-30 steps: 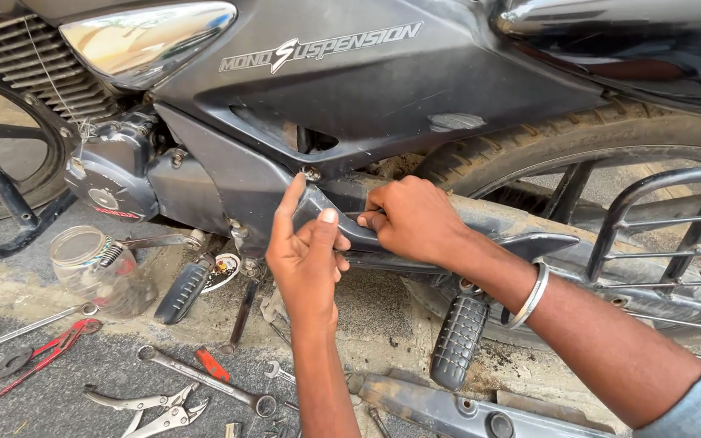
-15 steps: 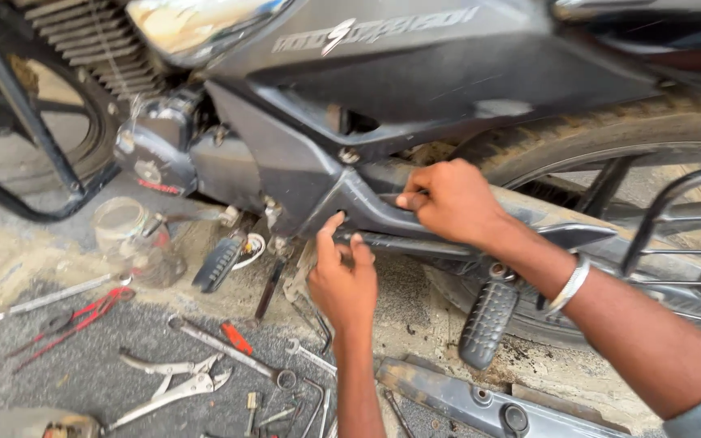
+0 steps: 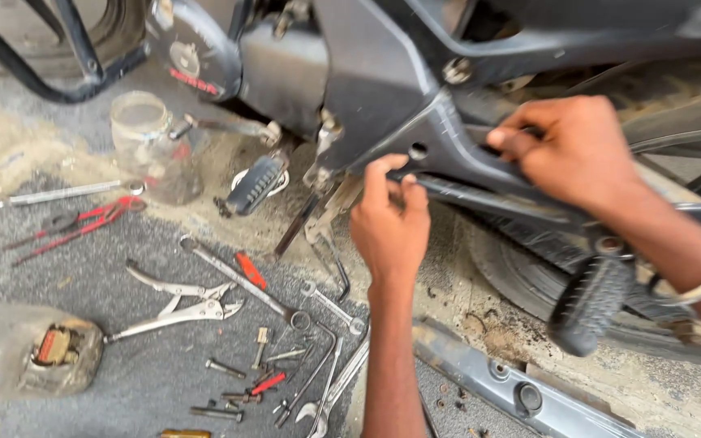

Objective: The person sits on the ground beside a motorcycle and uses a spanner to loosen and remove fasteners from the black side body panel, then works on the metal rear carrier rack, unscrewing and repositioning bolts by hand while a removed panel lies on the ground nearby.

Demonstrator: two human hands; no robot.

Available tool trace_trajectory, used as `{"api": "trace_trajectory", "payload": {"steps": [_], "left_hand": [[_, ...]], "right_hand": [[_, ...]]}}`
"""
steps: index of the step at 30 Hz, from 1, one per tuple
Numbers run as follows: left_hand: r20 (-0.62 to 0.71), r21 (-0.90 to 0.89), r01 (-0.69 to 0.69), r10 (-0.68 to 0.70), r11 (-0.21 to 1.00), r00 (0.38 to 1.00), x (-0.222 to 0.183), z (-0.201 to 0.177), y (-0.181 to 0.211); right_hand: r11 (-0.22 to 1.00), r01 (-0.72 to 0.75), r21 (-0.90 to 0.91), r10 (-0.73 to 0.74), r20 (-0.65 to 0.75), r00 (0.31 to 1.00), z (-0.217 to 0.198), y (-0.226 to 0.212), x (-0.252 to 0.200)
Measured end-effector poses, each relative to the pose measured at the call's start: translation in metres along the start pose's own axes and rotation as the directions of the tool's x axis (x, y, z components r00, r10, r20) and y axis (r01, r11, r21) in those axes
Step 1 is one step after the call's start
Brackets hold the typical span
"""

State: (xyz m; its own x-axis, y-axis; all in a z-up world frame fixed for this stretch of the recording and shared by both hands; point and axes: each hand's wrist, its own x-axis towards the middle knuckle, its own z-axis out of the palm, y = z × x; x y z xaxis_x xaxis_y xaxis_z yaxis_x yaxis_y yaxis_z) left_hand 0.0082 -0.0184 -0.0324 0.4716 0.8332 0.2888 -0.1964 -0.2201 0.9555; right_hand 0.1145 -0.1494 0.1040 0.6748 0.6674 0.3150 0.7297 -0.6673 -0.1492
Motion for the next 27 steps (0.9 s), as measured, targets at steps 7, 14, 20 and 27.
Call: {"api": "trace_trajectory", "payload": {"steps": [7, 14, 20, 27], "left_hand": [[-0.017, -0.09, 0.061, -0.062, 0.994, 0.998, 0.005, -0.006, -0.008], [-0.002, -0.225, 0.099, -0.102, 0.969, 0.995, 0.011, -0.002, -0.024], [-0.068, -0.674, 0.121, -0.224, 0.729, 0.972, 0.018, 0.004, -0.031], [-0.022, -0.496, 0.074, -0.098, 0.865, 0.995, 0.021, -0.008, -0.013]], "right_hand": [[0.993, -0.112, -0.047, 0.113, 0.016, 0.993, -0.007, -0.013, -0.009], [0.966, -0.167, 0.197, 0.178, -0.043, 0.983, -0.002, -0.007, -0.008], [0.974, -0.142, 0.179, 0.151, -0.036, 0.988, 0.004, -0.008, -0.008], [0.971, -0.237, 0.035, 0.238, -0.032, 0.971, 0.002, -0.033, -0.007]]}}
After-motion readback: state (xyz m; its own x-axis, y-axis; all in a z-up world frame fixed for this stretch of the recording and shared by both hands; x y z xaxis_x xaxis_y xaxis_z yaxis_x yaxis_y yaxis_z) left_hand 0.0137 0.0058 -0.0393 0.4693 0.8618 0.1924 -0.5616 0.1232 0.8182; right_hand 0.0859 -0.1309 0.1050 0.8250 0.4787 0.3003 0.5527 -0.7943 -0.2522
